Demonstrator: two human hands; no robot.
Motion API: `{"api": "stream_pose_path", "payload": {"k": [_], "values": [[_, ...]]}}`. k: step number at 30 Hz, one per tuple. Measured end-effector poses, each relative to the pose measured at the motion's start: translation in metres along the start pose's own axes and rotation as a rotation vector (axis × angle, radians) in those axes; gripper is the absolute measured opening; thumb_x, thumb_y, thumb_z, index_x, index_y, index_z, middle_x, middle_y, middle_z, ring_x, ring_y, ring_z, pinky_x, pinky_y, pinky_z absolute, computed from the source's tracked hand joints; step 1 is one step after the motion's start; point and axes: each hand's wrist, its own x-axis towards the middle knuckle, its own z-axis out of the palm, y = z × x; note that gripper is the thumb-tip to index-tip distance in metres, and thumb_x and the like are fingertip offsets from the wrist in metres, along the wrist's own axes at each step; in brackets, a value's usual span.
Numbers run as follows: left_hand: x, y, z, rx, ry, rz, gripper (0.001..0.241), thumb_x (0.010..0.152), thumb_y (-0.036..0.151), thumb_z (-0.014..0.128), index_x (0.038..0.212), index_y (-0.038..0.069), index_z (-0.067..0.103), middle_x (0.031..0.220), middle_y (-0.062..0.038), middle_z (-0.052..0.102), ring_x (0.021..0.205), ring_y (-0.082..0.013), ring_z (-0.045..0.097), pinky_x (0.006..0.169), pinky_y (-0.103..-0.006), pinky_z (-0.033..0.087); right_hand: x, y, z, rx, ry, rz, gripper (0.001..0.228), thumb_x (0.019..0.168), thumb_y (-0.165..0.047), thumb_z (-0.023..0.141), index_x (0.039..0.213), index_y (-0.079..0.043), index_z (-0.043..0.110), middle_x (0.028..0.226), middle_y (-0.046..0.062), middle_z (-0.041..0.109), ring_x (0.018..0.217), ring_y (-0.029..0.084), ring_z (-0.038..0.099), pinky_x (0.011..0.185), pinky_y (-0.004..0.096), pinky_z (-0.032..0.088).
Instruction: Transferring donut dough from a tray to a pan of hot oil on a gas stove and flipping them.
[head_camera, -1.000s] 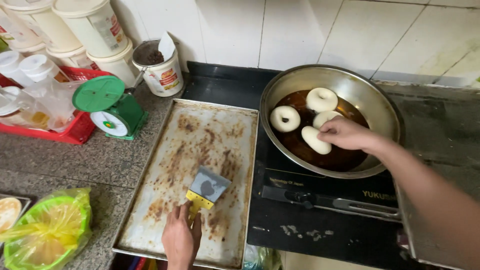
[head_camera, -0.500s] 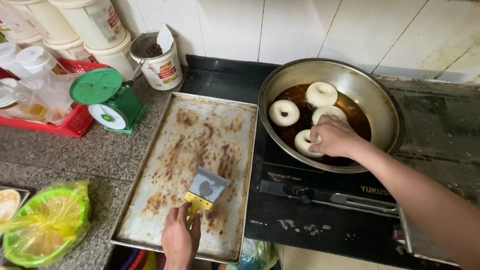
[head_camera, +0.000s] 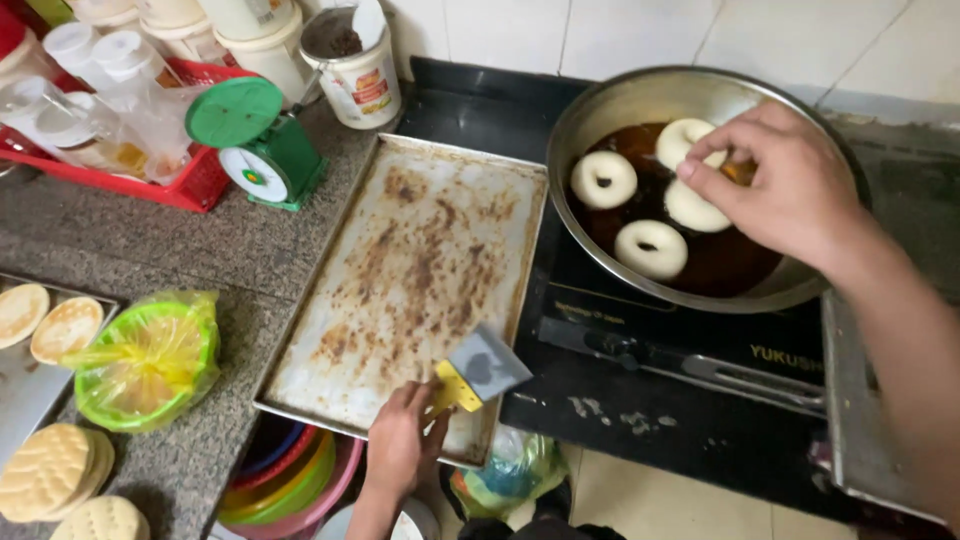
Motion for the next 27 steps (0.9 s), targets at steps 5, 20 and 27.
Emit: {"api": "stream_pose_path", "payload": {"k": [5,20,27], "values": [[0.002,0.053,0.026,0.018,-0.198,0.279,0.041,0.08,0.021,0.073,0.119,0.01,0.068,0.11,-0.006,0.066,0.096,-0.0311,0.062,0.084,-0.0408,0.051,-0.038,0.023,-0.01,0.101,0.126,-0.061,0.018,0.102,-0.013,0.08,0.109,0.003,0.076,0.111,0.016,0.059,0.088,0.025,0.057,0.07,0.037,0.048],[0.041,0.106,0.158,-0.004,-0.339,0.703,0.042,0.08,0.015,0.069,0.122,0.011,0.068,0.11,-0.006,0.06,0.097,-0.0291,0.055,0.085,-0.039,0.045,-0.25,0.082,-0.046,0.311,0.354,0.644,0.025,0.11,-0.019,0.067,0.117,0.005,0.07,0.099,0.01,0.062,0.081,0.018,0.052,0.072,0.032,0.043],[0.038,0.095,0.175,0.052,-0.26,0.648,0.05,0.083,0.02,0.066,0.132,0.013,0.063,0.111,-0.009,0.059,0.098,-0.0322,0.054,0.088,-0.0426,0.045,-0.327,0.057,-0.055,0.322,0.355,1.06,0.036,0.106,-0.024,0.063,0.124,0.005,0.069,0.107,0.013,0.071,0.089,0.022,0.062,0.079,0.034,0.048]]}}
